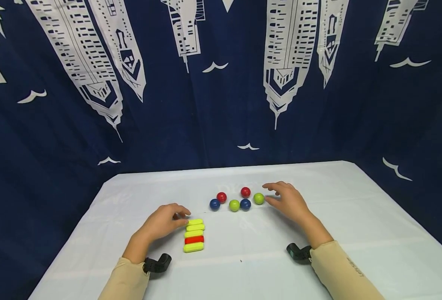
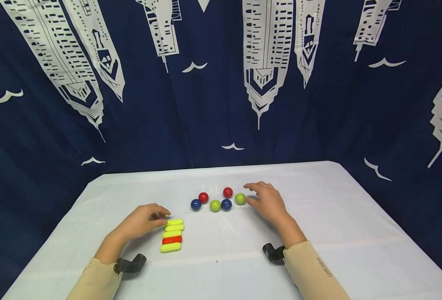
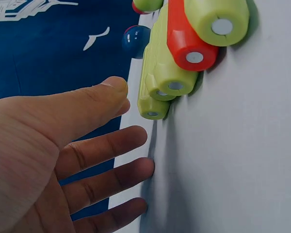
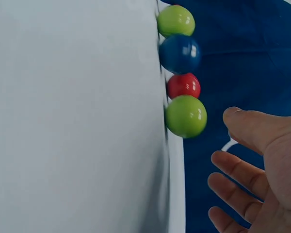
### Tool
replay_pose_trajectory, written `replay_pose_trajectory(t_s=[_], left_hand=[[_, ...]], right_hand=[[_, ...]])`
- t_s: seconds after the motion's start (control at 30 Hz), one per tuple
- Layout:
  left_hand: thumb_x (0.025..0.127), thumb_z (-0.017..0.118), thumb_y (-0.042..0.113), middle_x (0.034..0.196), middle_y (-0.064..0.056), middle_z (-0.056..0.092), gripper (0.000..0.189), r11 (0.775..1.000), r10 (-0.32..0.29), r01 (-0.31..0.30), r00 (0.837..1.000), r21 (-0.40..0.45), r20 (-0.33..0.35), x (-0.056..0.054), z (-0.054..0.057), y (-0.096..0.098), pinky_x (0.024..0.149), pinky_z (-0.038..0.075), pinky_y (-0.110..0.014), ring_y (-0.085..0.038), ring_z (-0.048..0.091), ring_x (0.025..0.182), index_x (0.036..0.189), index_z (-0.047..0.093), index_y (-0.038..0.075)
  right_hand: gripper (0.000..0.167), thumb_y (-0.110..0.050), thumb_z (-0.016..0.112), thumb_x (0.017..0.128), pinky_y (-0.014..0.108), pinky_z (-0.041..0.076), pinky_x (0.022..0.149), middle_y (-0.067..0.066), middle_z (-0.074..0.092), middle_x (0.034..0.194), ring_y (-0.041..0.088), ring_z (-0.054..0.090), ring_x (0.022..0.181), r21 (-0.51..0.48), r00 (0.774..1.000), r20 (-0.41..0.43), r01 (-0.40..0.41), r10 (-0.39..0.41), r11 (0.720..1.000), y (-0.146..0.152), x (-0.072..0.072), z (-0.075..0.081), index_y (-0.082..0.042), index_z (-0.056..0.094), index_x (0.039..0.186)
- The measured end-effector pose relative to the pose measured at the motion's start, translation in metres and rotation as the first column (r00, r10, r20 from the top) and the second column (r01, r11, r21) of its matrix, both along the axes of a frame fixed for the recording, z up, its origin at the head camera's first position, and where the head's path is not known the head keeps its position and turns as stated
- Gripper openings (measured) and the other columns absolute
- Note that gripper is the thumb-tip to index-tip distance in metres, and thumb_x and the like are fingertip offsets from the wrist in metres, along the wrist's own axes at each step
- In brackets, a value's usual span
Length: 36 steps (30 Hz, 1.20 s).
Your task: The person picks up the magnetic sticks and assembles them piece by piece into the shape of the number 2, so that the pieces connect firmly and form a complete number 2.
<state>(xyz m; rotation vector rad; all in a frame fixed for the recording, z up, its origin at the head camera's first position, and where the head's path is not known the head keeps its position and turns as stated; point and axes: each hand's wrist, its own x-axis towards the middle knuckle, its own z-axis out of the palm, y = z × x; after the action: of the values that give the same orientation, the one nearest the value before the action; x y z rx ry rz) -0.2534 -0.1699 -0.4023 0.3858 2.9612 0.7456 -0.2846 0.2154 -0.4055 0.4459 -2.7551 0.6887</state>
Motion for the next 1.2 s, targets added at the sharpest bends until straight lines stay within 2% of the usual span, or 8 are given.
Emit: replay_pose_trajectory(t_s=[0.17, 0.33, 0.47, 0.6, 0.77, 0.9, 1.0, 1.2], left_hand=[[0.087, 0.077, 0.02, 0.091, 0.008, 0.069, 0.018, 0.999, -0.033, 0.033, 0.999, 0.013, 0.001, -0.002, -0.003, 0.002, 0.079, 0.049, -0.033, -0.01, 0.056, 0.082, 0.105, 0.077, 0.019], [0.087, 0.077, 0.018, 0.089, 0.009, 0.068, 0.014, 0.999, -0.047, 0.047, 0.999, 0.016, -0.018, -0.007, -0.006, 0.005, 0.079, 0.048, -0.032, -0.009, 0.056, 0.081, 0.101, 0.078, 0.019], [0.086, 0.078, 0.016, 0.088, 0.009, 0.068, 0.013, 0.998, -0.058, 0.059, 0.998, 0.014, -0.024, -0.008, -0.009, 0.007, 0.077, 0.048, -0.03, -0.008, 0.055, 0.079, 0.099, 0.078, 0.019], [0.086, 0.078, 0.016, 0.088, 0.009, 0.067, 0.012, 0.999, -0.049, 0.049, 0.999, 0.017, -0.023, -0.009, -0.01, 0.006, 0.075, 0.048, -0.029, -0.007, 0.055, 0.078, 0.097, 0.078, 0.02], [0.086, 0.078, 0.018, 0.086, 0.008, 0.065, 0.007, 0.999, -0.03, 0.03, 0.999, 0.011, -0.023, -0.011, -0.007, 0.004, 0.073, 0.046, -0.029, -0.009, 0.055, 0.077, 0.093, 0.077, 0.02], [0.087, 0.076, 0.016, 0.085, 0.006, 0.065, 0.005, 0.999, -0.023, 0.024, 0.999, 0.026, -0.03, -0.01, -0.006, 0.001, 0.073, 0.046, -0.029, -0.011, 0.054, 0.077, 0.091, 0.075, 0.018], [0.087, 0.075, 0.014, 0.086, 0.004, 0.065, 0.005, 0.999, -0.016, 0.017, 0.999, 0.047, -0.03, -0.01, -0.008, -0.001, 0.072, 0.045, -0.029, -0.011, 0.054, 0.077, 0.091, 0.074, 0.015], [0.086, 0.074, 0.011, 0.082, 0.001, 0.063, 0.007, 0.994, 0.012, -0.009, 1.0, 0.112, -0.023, -0.011, -0.016, -0.006, 0.068, 0.044, -0.028, -0.012, 0.053, 0.075, 0.092, 0.072, 0.012]], right_hand=[[0.041, -0.022, 0.072, 0.091, 0.053, 0.048, 0.093, 0.012, 0.067, 0.126, 0.032, 0.062, 0.109, 0.018, 1.0, 0.011, -0.027, 0.026, 0.999, -0.002, 0.0, -0.007, -0.017, 0.064, 0.131], [0.038, -0.018, 0.072, 0.09, 0.056, 0.047, 0.096, 0.014, 0.068, 0.124, 0.037, 0.061, 0.113, 0.015, 0.998, -0.025, -0.052, 0.053, 0.999, 0.0, 0.002, -0.011, -0.014, 0.067, 0.128], [0.036, -0.016, 0.073, 0.089, 0.056, 0.046, 0.098, 0.012, 0.069, 0.123, 0.037, 0.061, 0.115, 0.012, 0.997, -0.021, -0.068, 0.069, 0.998, 0.003, 0.004, -0.013, -0.013, 0.069, 0.125], [0.03, -0.018, 0.075, 0.088, 0.053, 0.048, 0.094, 0.007, 0.071, 0.119, 0.031, 0.063, 0.107, 0.011, 0.999, 0.008, -0.047, 0.047, 0.999, 0.001, 0.004, -0.012, -0.017, 0.07, 0.117], [0.021, -0.021, 0.077, 0.087, 0.043, 0.049, 0.083, 0.002, 0.072, 0.106, 0.021, 0.062, 0.092, 0.014, 0.998, 0.062, -0.009, 0.008, 1.0, -0.005, 0.0, -0.003, -0.019, 0.068, 0.106], [0.029, -0.02, 0.077, 0.087, 0.038, 0.048, 0.077, 0.004, 0.07, 0.105, 0.018, 0.059, 0.085, 0.023, 0.996, 0.087, -0.02, 0.018, 1.0, -0.008, -0.001, 0.0, -0.014, 0.068, 0.113], [0.036, -0.02, 0.077, 0.087, 0.039, 0.05, 0.078, 0.006, 0.068, 0.107, 0.019, 0.059, 0.085, 0.047, 0.994, 0.109, -0.025, 0.02, 0.999, -0.008, 0.0, 0.0, -0.009, 0.069, 0.12], [0.036, -0.022, 0.076, 0.088, 0.044, 0.052, 0.082, 0.009, 0.068, 0.112, 0.022, 0.062, 0.09, 0.068, 0.985, 0.17, 0.004, -0.016, 0.998, -0.008, 0.001, -0.001, -0.008, 0.07, 0.121]])
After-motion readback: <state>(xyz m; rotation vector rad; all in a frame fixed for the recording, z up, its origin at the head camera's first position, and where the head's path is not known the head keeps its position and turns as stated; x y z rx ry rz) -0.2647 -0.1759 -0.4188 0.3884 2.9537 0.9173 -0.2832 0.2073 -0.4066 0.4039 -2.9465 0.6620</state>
